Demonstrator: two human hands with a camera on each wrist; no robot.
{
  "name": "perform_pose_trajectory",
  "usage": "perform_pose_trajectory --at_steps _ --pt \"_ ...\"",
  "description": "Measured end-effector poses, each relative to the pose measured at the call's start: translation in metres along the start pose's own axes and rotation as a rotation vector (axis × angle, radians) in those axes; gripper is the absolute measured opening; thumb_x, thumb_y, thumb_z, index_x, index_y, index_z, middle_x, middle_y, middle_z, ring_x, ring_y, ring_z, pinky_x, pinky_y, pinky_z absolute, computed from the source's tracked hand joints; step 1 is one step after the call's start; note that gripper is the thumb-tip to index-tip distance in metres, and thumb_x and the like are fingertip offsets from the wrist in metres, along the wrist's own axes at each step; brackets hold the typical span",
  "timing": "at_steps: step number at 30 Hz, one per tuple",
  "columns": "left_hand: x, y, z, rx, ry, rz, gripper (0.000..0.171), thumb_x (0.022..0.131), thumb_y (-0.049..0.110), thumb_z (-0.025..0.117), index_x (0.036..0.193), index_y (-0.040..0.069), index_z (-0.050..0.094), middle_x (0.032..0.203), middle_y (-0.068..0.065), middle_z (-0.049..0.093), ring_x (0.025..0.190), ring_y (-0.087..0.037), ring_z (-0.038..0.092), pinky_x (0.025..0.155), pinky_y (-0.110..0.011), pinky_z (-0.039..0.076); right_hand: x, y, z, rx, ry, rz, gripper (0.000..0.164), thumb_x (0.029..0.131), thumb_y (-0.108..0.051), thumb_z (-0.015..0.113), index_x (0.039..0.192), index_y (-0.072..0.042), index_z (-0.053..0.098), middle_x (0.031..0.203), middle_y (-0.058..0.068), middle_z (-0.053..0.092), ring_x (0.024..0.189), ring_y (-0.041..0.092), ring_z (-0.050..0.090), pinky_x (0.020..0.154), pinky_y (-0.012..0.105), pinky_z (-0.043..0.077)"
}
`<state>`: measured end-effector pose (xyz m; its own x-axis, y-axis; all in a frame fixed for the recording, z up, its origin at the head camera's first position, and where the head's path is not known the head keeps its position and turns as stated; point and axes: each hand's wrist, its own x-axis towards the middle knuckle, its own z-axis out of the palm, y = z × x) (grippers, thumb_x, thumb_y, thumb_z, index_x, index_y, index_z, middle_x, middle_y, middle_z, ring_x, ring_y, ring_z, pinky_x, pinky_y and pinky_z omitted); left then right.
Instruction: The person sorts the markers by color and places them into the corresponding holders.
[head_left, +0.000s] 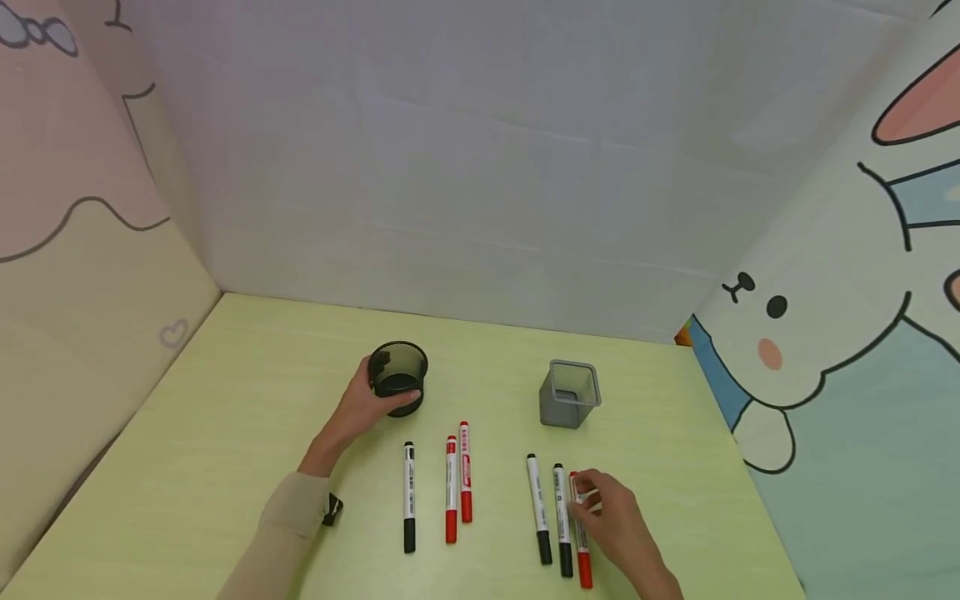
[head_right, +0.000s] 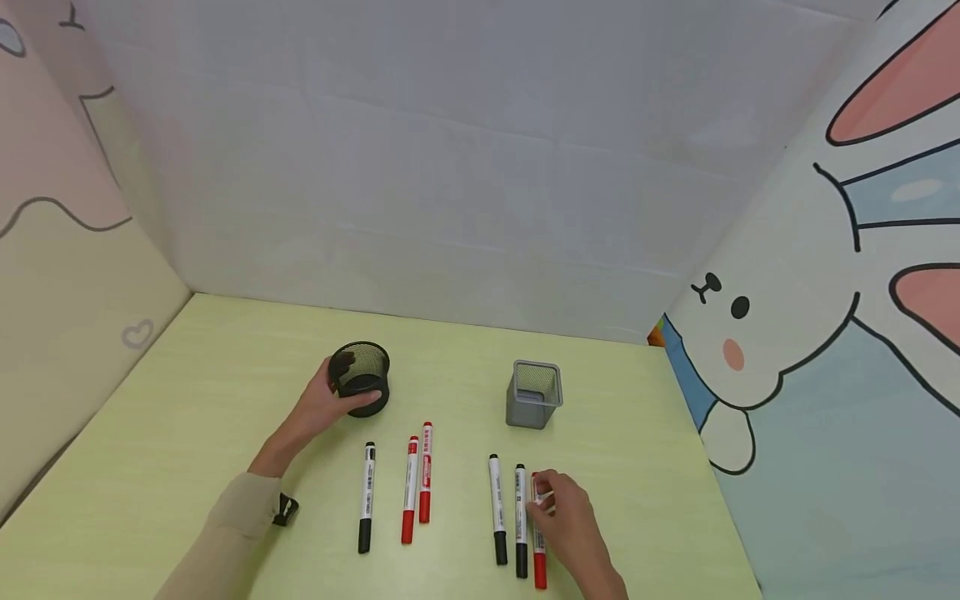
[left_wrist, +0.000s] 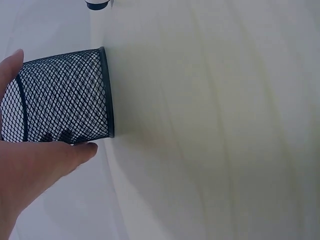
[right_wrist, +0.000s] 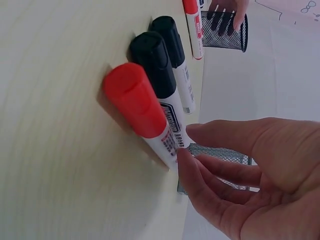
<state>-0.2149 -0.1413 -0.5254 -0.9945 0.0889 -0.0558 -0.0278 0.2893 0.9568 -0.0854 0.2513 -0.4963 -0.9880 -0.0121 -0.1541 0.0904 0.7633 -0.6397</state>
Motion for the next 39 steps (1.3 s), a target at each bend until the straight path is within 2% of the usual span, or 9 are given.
perform_pose_trajectory --at_steps 4,8,19,25,32,39 --pt "0.0007 -0.0015 -0.002 0.007 -0.016 -0.012 0.105 0.084 0.034 0.086 0.159 0.006 0.018 0.159 -0.022 0.033 0.147 -0.04 0.031 0.116 -0.061 0.028 0.0011 0.0002 -0.001 -0.023 -0.01 0.007 0.037 0.084 0.001 0.081 0.117 0.002 0.065 0.098 0.005 0.065 0.08 0.015 0.062 0.072 0.032 0.056" --pt "0.0021 -0.003 -0.0027 0.011 -0.034 -0.02 0.105 0.084 0.035 0.086 0.158 0.006 0.018 0.159 -0.021 0.033 0.147 -0.04 0.03 0.116 -0.061 0.027 0.0021 0.0003 -0.0008 -0.051 -0.034 0.055 0.04 0.083 -0.002 0.084 0.118 0.001 0.065 0.097 0.004 0.064 0.081 0.015 0.061 0.073 0.033 0.055" --pt "0.0063 -0.0084 -0.0036 0.027 -0.066 -0.006 0.106 0.085 0.039 0.085 0.16 0.007 0.016 0.16 -0.02 0.031 0.148 -0.039 0.029 0.117 -0.062 0.026 0.0037 0.002 0.0031 -0.065 -0.075 0.138 0.034 0.085 -0.005 0.083 0.114 0.0 0.065 0.091 0.001 0.063 0.08 0.016 0.06 0.073 0.033 0.054" --pt "0.0075 -0.0101 -0.004 0.022 -0.069 0.017 0.107 0.085 0.034 0.086 0.161 0.006 0.016 0.159 -0.021 0.032 0.147 -0.039 0.03 0.117 -0.061 0.026 0.0042 0.0027 0.0021 -0.066 -0.076 0.128 0.033 0.085 -0.005 0.082 0.113 0.001 0.065 0.091 0.002 0.063 0.081 0.016 0.061 0.074 0.034 0.054" --pt "0.008 -0.0084 -0.0041 0.014 -0.097 0.011 0.106 0.086 0.032 0.085 0.16 0.006 0.012 0.158 -0.021 0.032 0.147 -0.039 0.03 0.117 -0.061 0.026 0.0049 0.0056 0.0008 -0.046 -0.061 0.131 0.032 0.085 -0.006 0.083 0.111 0.0 0.066 0.089 0.002 0.062 0.08 0.016 0.059 0.073 0.032 0.053" --pt "0.0088 -0.0099 -0.0042 0.018 -0.112 0.049 0.103 0.087 0.032 0.084 0.159 0.007 0.015 0.156 -0.021 0.035 0.145 -0.039 0.033 0.116 -0.061 0.027 0.0049 0.0056 -0.0037 -0.016 -0.045 0.114 0.029 0.084 -0.005 0.081 0.109 0.002 0.067 0.09 0.003 0.064 0.08 0.017 0.062 0.073 0.034 0.055"
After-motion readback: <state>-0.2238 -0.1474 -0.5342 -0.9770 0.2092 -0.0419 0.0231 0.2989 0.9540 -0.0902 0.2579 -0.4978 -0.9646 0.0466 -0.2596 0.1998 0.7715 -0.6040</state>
